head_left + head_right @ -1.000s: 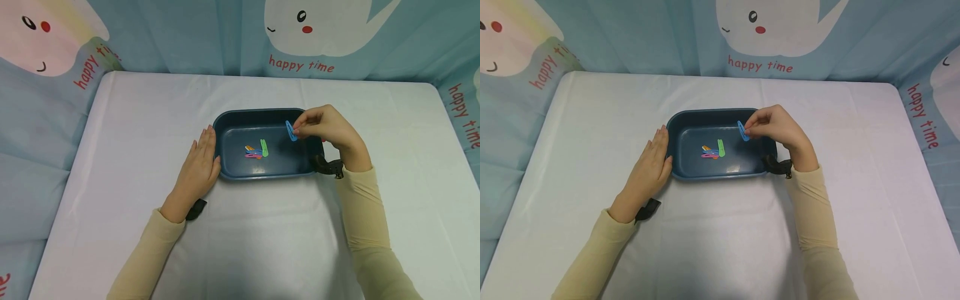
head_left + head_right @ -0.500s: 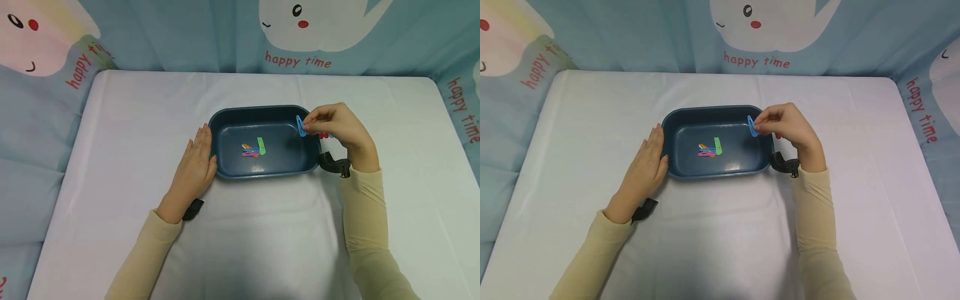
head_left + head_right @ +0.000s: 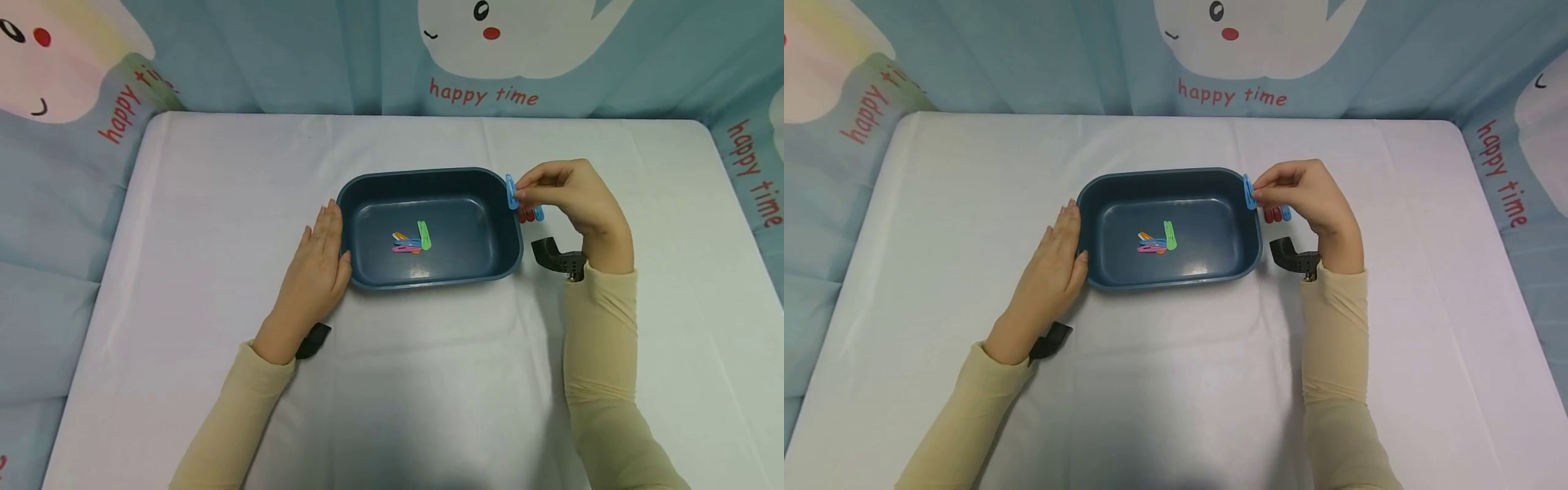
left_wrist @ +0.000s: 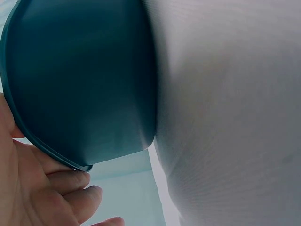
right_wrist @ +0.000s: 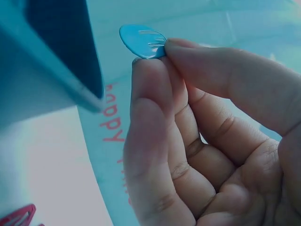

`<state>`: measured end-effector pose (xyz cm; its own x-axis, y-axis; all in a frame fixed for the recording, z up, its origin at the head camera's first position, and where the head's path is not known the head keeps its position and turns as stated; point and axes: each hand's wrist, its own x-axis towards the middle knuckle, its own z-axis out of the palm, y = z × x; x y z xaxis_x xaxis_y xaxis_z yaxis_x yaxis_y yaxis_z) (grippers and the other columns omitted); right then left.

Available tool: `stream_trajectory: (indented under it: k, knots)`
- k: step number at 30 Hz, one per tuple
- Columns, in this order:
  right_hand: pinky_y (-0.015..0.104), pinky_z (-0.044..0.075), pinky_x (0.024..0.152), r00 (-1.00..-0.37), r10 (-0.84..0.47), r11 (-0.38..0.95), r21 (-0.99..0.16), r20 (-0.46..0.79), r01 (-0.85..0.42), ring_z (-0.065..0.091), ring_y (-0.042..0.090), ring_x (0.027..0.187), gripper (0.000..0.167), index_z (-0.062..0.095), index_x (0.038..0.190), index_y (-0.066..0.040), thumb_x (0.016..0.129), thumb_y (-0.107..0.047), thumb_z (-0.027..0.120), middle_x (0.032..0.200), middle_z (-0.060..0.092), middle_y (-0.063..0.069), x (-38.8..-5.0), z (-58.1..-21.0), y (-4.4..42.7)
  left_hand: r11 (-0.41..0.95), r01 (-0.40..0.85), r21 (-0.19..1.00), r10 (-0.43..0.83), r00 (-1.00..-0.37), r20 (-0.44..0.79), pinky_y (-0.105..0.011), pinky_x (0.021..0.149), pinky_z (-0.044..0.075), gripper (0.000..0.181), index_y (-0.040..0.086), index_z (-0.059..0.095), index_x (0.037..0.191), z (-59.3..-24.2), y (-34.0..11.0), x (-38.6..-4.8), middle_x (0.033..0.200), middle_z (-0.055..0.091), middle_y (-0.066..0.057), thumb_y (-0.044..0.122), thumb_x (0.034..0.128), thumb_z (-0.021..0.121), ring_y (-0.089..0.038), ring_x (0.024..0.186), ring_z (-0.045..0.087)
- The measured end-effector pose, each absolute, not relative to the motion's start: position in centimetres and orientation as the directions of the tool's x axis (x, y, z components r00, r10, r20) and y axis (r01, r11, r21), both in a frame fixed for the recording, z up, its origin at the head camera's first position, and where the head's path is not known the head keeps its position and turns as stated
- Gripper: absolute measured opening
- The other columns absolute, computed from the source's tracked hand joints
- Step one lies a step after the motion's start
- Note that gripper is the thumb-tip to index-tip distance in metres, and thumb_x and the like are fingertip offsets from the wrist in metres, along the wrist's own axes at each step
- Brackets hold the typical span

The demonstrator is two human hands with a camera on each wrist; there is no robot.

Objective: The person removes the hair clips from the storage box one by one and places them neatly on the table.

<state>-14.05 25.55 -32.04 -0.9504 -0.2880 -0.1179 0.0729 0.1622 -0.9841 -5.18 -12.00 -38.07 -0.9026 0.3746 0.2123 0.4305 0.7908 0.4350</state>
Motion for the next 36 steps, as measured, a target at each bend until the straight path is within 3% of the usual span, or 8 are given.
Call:
stream_trajectory:
  k: [7,36]
  knots:
    - [0.021,0.052,0.066,-0.964,-0.243,0.145,-0.986,-0.111,0.077,0.067,0.013,0.066,0.012,0.072,0.084,0.001,0.083,0.008,0.064,0.073,0.071,0.004,-14.4,-32.6,26.6,0.792,0.430,0.434,0.372,-0.903,0.216,-0.053,0.109,0.019,0.062,-0.008,0.013,0.147,-38.1,-12.0,-5.3,0.154,0.014,-0.020,0.016,0.0971,0.041,-0.029,0.142,0.014]
    - [0.021,0.053,0.065,-0.974,-0.125,0.186,-0.968,-0.191,0.166,0.066,0.015,0.065,0.008,0.073,0.083,-0.002,0.083,0.003,0.067,0.074,0.071,0.002,-14.5,-34.0,29.1,0.795,0.426,0.432,0.376,-0.905,0.201,-0.053,0.109,0.017,0.062,-0.008,0.014,0.147,-37.9,-11.9,-5.3,0.154,0.013,-0.020,0.016,0.0969,0.040,-0.031,0.142,0.014]
